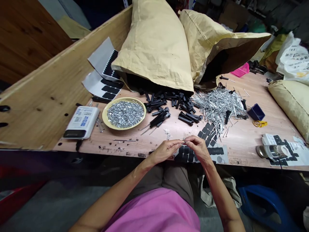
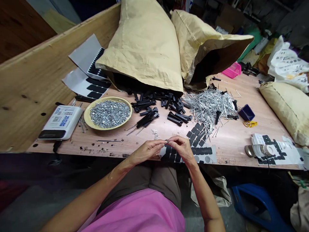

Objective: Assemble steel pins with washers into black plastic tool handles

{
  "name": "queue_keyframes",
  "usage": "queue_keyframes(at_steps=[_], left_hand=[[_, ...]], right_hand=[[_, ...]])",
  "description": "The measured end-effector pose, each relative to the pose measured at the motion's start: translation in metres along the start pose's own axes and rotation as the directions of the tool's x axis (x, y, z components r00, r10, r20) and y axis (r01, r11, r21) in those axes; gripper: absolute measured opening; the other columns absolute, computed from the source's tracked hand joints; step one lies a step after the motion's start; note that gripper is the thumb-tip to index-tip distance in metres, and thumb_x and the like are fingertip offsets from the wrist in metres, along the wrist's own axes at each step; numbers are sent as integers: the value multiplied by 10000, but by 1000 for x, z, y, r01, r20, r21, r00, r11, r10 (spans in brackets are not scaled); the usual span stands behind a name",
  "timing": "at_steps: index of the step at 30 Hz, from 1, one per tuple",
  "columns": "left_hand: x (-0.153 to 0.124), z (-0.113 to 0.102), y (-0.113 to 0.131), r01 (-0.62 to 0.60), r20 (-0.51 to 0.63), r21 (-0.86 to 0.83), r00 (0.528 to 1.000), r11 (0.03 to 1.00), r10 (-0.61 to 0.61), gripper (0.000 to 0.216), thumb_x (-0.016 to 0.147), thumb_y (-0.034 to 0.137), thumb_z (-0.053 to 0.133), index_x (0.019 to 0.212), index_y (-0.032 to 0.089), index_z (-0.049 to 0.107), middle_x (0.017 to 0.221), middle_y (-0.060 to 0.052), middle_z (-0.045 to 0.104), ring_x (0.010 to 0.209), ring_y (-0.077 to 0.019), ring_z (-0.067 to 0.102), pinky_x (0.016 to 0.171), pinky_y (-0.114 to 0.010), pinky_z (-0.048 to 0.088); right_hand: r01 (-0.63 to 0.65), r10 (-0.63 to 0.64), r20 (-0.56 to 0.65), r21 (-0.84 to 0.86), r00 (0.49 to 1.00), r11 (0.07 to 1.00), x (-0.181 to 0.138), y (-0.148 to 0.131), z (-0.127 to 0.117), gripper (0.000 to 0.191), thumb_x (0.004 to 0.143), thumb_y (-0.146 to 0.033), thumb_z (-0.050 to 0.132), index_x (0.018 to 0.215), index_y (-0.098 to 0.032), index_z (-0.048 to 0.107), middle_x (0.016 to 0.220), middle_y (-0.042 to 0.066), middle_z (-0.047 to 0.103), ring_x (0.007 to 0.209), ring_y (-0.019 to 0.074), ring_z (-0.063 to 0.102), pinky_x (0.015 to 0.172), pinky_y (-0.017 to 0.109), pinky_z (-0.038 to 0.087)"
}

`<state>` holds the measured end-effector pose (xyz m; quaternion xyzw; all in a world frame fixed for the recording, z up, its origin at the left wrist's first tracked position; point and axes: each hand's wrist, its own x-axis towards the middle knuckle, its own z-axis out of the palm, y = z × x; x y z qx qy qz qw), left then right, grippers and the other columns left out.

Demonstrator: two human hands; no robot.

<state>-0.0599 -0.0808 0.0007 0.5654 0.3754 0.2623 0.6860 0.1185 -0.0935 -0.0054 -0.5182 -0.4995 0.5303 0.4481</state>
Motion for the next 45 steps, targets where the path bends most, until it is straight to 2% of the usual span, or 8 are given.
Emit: queue_keyframes(at_steps=[5, 15, 19, 25, 32, 35, 39, 45], left_hand=[[2, -2, -2, -65, -37, 145, 997, 987, 71, 320, 813, 380, 528, 924, 160, 732, 733, -34, 661, 674, -144, 532, 623, -230, 417], [7, -5, -10, -100, -6, 173, 995, 980, 103, 306, 814, 357, 532, 954, 173, 732, 860, -59, 724, 834, -200, 618, 754, -269, 470], [7, -6, -8, -111, 4, 161, 994, 981, 112, 302, 818, 381, 530, 916, 173, 725, 740, -38, 676, 695, -160, 575, 662, -245, 450], [6, -9, -10, 66, 166, -39, 984, 997, -59, 559, 798, 574, 506, 1045, 97, 661, 431, 99, 284, 395, -66, 246, 397, -195, 197], [8, -1, -8, -100, -57, 62, 993, 993, 104, 382, 802, 471, 544, 907, 145, 713, 698, -36, 606, 629, -125, 491, 542, -214, 387], [8, -2, -9, -51, -18, 14, 999, 999, 51, 464, 803, 512, 513, 968, 115, 688, 638, -1, 538, 499, -83, 366, 456, -212, 304], [8, -6, -10, -26, 37, -8, 999, 1000, 27, 538, 796, 551, 509, 1020, 82, 648, 556, 56, 385, 468, -65, 285, 436, -206, 232], [7, -5, -9, -35, 49, 30, 998, 999, 33, 551, 799, 578, 490, 1005, 89, 641, 554, 68, 322, 483, -67, 274, 445, -213, 212]], right_hand=[[16, -17, -9, -35, 1000, 999, -2, 4, -2, 230, 657, -444, 758, 689, -221, 713, 729, 16, 703, 698, 159, 654, 683, 290, 545], [86, -96, -61, -146, 994, 986, -8, 10, 0, 197, 738, -429, 693, 729, -236, 730, 769, 30, 717, 743, 178, 668, 711, 307, 546], [110, -134, -133, -176, 982, 978, -11, 13, 5, 169, 747, -404, 691, 722, -239, 716, 746, 25, 708, 711, 174, 668, 693, 300, 546], [63, -68, -103, -44, 992, 997, -12, 12, 10, 204, 726, -435, 702, 753, -232, 692, 748, 14, 704, 690, 168, 676, 682, 295, 559], [152, -207, -197, -264, 958, 953, -13, 6, 17, 178, 804, -390, 628, 749, -225, 667, 728, 19, 700, 702, 166, 658, 688, 291, 529], [209, -280, -176, -338, 944, 918, -14, 3, 18, 187, 855, -362, 567, 778, -228, 672, 799, 34, 703, 789, 173, 660, 756, 308, 520], [215, -245, -142, -199, 959, 956, -9, 2, 15, 174, 834, -396, 599, 854, -234, 660, 909, 38, 667, 800, 166, 655, 715, 303, 542], [276, -323, -110, -313, 940, 909, -7, 7, 14, 197, 843, -402, 595, 751, -229, 619, 799, 26, 619, 801, 165, 607, 758, 310, 508]])
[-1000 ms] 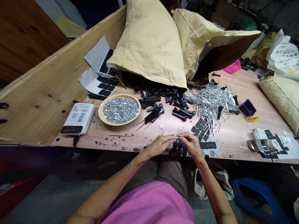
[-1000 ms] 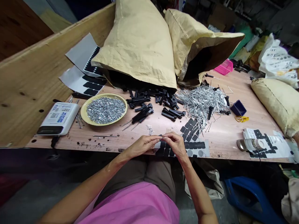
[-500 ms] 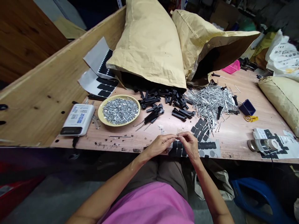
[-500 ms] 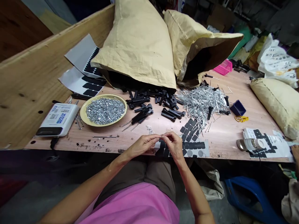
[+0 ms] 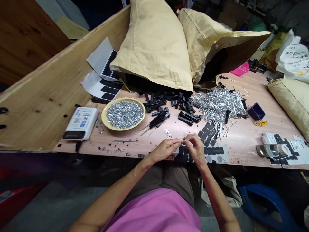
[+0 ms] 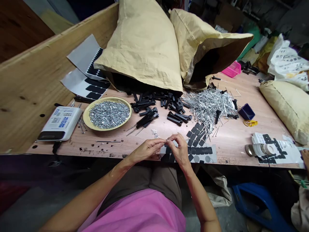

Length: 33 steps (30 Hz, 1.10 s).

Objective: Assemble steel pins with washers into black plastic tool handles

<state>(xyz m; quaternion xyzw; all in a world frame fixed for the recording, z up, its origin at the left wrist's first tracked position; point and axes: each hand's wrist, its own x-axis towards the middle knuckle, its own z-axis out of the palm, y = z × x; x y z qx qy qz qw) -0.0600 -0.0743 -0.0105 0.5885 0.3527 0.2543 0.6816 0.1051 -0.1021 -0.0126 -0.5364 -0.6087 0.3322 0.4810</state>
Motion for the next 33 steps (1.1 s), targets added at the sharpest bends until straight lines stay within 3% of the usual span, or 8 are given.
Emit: queue_keyframes(at_steps=[5, 10, 14, 19, 23, 26, 30, 33], left_hand=[[1, 0, 3, -6, 16, -13, 1000, 1000, 7, 534, 825, 563, 451, 1017, 96, 624, 537, 75, 319, 455, -66, 258, 434, -210, 210], [1, 0, 7, -82, -62, 205, 993, 975, 97, 343, 866, 432, 419, 900, 154, 618, 668, 9, 550, 600, -114, 483, 546, -217, 372], [0, 2, 1, -51, -145, 431, 981, 901, 125, 229, 911, 325, 371, 898, 193, 558, 739, 13, 622, 645, -123, 575, 586, -215, 408], [0, 5, -12, -74, -149, 780, 942, 621, 299, 181, 941, 248, 370, 872, 195, 528, 714, 5, 641, 598, -130, 615, 540, -218, 381], [-1, 6, -17, -161, -28, 923, 876, 349, 481, 180, 928, 167, 379, 831, 189, 529, 645, 7, 616, 572, -138, 604, 503, -229, 367], [-2, 6, -17, -192, 36, 952, 844, 238, 535, 191, 880, 68, 397, 837, 195, 534, 635, 16, 600, 571, -141, 597, 494, -235, 365], [-4, 5, -15, -198, 54, 951, 861, 236, 507, 227, 843, 26, 407, 892, 193, 553, 681, 7, 617, 614, -139, 606, 517, -231, 375], [-3, 5, -12, -162, -4, 911, 916, 379, 401, 212, 858, 61, 397, 883, 194, 560, 701, 2, 618, 627, -134, 595, 540, -224, 371]], right_hand=[[-2, 1, 34, 32, 999, 999, -3, 2, 3, 253, 896, -423, 498, 1017, -241, 625, 1106, 80, 598, 932, 174, 613, 795, 318, 514], [7, -7, 22, -29, 1000, 1000, 3, 0, -1, 171, 847, -389, 589, 815, -241, 669, 869, 42, 648, 875, 181, 615, 807, 320, 495], [-125, 122, 59, 50, 991, 991, 6, 2, -2, 239, 835, -447, 574, 815, -233, 679, 875, 43, 645, 824, 173, 623, 784, 319, 497], [-373, 369, 57, 202, 928, 906, 6, 3, -2, 290, 728, -492, 661, 780, -206, 663, 744, 7, 638, 679, 147, 595, 699, 293, 492], [-449, 446, 62, 198, 893, 871, 8, -1, -2, 289, 660, -467, 705, 632, -190, 629, 601, -15, 589, 599, 128, 532, 617, 263, 451], [-461, 461, 48, 200, 886, 865, 9, -4, -3, 279, 640, -453, 708, 610, -186, 633, 582, -18, 588, 583, 121, 515, 603, 258, 436], [-448, 448, 37, 156, 893, 880, 8, -3, -3, 251, 640, -428, 712, 627, -183, 661, 600, -8, 619, 588, 128, 531, 600, 264, 444], [-394, 394, 23, 112, 919, 912, 7, 0, -4, 235, 674, -423, 696, 673, -189, 691, 661, 13, 666, 628, 148, 578, 617, 276, 469]])
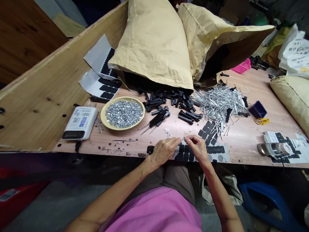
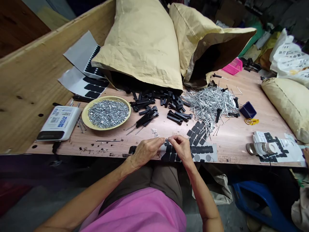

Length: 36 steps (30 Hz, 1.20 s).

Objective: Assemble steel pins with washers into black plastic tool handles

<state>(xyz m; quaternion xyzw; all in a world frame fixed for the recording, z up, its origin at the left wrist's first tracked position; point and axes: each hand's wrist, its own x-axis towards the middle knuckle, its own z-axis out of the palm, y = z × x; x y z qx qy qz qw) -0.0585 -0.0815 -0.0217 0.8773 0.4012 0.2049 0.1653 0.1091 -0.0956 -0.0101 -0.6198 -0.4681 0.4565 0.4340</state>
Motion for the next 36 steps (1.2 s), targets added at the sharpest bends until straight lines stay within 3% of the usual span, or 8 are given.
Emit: queue_keyframes(at_steps=[4, 8, 16, 20, 25, 29, 32, 36], left_hand=[[7, -7, 0, 238, 163, -392, 969, 889, -188, 174, 903, 224, 384, 828, 210, 541, 651, 39, 552, 569, -108, 520, 554, -206, 365], [12, -17, -1, 333, 296, -681, 940, 653, -171, 218, 871, 349, 397, 809, 198, 541, 640, 46, 492, 572, -102, 449, 545, -204, 354], [15, -17, 0, 410, 390, -781, 909, 472, -144, 266, 810, 433, 443, 770, 179, 509, 604, 63, 399, 507, -79, 333, 486, -211, 269], [15, -16, 2, 424, 394, -788, 904, 446, -163, 298, 813, 475, 455, 763, 185, 501, 569, 76, 343, 495, -77, 307, 472, -206, 244], [16, -18, 1, 434, 398, -820, 901, 374, -171, 324, 816, 508, 469, 790, 186, 489, 566, 81, 337, 484, -75, 305, 459, -200, 234], [16, -15, -2, 399, 363, -813, 917, 425, -165, 300, 834, 467, 452, 793, 175, 506, 597, 75, 358, 482, -69, 299, 467, -205, 249], [13, -10, -1, 367, 313, -749, 930, 552, -194, 238, 860, 387, 430, 778, 182, 519, 596, 62, 411, 527, -87, 387, 516, -206, 323], [7, -3, 1, 297, 178, -553, 955, 779, -238, 203, 904, 293, 377, 829, 212, 547, 685, 28, 552, 620, -115, 520, 600, -213, 391]], right_hand=[[164, -158, 73, -73, 985, 984, 2, 1, -6, 193, 737, -403, 669, 730, -218, 722, 756, 31, 707, 715, 172, 632, 677, 293, 499], [263, -244, 180, -94, 953, 960, 5, 0, -13, 153, 774, -378, 658, 760, -247, 734, 787, 33, 716, 753, 179, 647, 722, 309, 510], [194, -187, 167, -26, 968, 981, 4, 1, -14, 190, 730, -415, 695, 733, -226, 696, 745, 16, 689, 703, 163, 628, 686, 294, 507], [196, -189, 99, -69, 977, 978, 3, 2, -9, 251, 724, -445, 695, 647, -210, 649, 664, 6, 651, 648, 151, 593, 665, 289, 489], [194, -198, 140, 48, 970, 980, 0, 1, -4, 367, 760, -499, 644, 1009, -230, 665, 921, 42, 678, 808, 170, 640, 747, 308, 513], [257, -252, 104, -39, 962, 966, 1, -2, -4, 207, 802, -426, 621, 812, -233, 694, 829, 33, 668, 805, 170, 630, 771, 311, 504], [229, -225, 79, -56, 971, 972, 3, -2, -2, 194, 763, -399, 664, 689, -219, 664, 735, 18, 650, 732, 162, 614, 719, 298, 501], [91, -92, 77, 23, 993, 996, 4, 1, 2, 253, 743, -461, 656, 712, -210, 666, 713, 12, 660, 681, 156, 609, 677, 292, 502]])
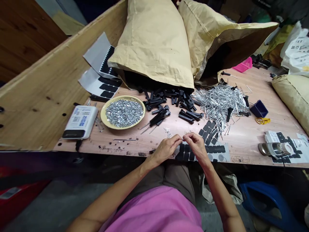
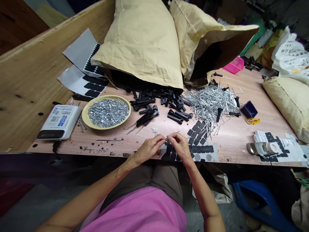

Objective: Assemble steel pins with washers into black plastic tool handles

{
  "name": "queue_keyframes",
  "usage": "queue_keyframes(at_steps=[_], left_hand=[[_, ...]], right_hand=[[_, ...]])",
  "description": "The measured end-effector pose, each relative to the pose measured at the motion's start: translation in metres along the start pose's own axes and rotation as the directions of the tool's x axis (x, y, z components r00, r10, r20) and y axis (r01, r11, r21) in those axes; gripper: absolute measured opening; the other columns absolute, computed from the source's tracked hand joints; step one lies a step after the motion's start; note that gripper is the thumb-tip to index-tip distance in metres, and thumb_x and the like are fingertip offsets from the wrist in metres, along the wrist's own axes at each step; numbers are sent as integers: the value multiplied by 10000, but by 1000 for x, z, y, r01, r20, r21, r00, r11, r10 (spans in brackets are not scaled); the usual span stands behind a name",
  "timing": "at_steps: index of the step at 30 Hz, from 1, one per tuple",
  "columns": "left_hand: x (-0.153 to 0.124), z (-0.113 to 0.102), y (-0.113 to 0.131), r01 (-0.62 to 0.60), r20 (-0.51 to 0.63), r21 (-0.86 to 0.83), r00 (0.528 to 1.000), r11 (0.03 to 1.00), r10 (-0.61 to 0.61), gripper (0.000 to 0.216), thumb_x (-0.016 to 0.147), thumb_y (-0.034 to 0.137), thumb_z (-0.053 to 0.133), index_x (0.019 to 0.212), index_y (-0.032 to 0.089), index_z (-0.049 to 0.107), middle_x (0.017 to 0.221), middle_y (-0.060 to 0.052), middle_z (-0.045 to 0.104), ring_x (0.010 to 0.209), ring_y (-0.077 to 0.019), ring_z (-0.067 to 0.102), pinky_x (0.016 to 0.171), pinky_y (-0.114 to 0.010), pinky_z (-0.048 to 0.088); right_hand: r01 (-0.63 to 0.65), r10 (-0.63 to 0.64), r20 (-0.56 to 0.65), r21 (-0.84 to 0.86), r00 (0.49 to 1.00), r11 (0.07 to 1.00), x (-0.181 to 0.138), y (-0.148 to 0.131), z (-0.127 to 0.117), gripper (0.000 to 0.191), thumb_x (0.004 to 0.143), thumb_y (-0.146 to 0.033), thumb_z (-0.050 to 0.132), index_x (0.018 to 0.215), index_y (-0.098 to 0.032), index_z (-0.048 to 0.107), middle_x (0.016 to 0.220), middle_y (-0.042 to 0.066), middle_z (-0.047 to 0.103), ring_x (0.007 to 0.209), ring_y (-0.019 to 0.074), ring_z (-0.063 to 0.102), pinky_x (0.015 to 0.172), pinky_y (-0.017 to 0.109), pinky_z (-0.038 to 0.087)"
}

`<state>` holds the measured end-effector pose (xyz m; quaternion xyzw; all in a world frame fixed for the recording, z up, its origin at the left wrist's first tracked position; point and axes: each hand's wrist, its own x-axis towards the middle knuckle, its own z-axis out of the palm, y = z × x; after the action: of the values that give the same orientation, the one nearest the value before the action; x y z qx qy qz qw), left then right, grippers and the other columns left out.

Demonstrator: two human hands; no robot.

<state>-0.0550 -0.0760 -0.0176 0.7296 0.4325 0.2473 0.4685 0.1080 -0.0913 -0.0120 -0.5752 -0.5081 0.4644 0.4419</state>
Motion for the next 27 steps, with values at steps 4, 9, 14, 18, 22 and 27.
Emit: queue_keyframes(at_steps=[4, 9, 14, 18, 22, 27], left_hand=[[-4, 5, -7, -133, -48, 319, 987, 938, 156, 241, 923, 222, 336, 872, 207, 571, 742, -16, 609, 657, -130, 566, 610, -216, 406], [-3, 6, -6, -93, -60, 209, 992, 973, 108, 223, 912, 234, 348, 836, 194, 554, 708, -4, 573, 627, -122, 526, 605, -226, 397], [0, -4, 4, 128, 128, -403, 988, 906, -83, 302, 866, 482, 426, 783, 196, 475, 540, 87, 325, 445, -66, 319, 453, -193, 272], [1, -12, 9, 243, 257, -557, 960, 794, -114, 443, 772, 635, 500, 806, 195, 464, 506, 116, 243, 399, -46, 213, 408, -192, 157], [1, -14, 12, 251, 277, -559, 955, 790, -108, 468, 746, 659, 517, 776, 195, 462, 501, 115, 260, 399, -43, 216, 407, -198, 143], [2, -13, 13, 242, 271, -554, 957, 797, -102, 474, 739, 660, 523, 752, 189, 463, 515, 108, 284, 415, -41, 229, 415, -199, 146]], right_hand=[[-81, 82, -44, 17, 996, 997, 0, 0, 1, 283, 691, -477, 694, 708, -195, 678, 695, 11, 668, 651, 152, 599, 655, 287, 499], [-78, 78, -31, -13, 996, 997, 0, -2, -1, 246, 687, -440, 712, 669, -195, 693, 671, 13, 672, 640, 153, 600, 632, 282, 496], [45, -44, 67, -19, 997, 999, 0, -7, -6, 205, 739, -432, 685, 743, -233, 736, 806, 37, 714, 768, 181, 647, 735, 320, 520], [85, -80, 152, -30, 985, 996, 0, -10, -11, 232, 787, -445, 642, 814, -240, 748, 795, 33, 711, 780, 176, 653, 759, 331, 523], [40, -41, 136, 13, 990, 999, 0, -8, -12, 228, 759, -452, 669, 796, -239, 743, 782, 29, 715, 742, 173, 661, 732, 320, 531], [6, -12, 123, 47, 992, 999, 1, -5, -11, 205, 714, -436, 713, 751, -235, 734, 753, 20, 718, 711, 174, 667, 681, 302, 538]])
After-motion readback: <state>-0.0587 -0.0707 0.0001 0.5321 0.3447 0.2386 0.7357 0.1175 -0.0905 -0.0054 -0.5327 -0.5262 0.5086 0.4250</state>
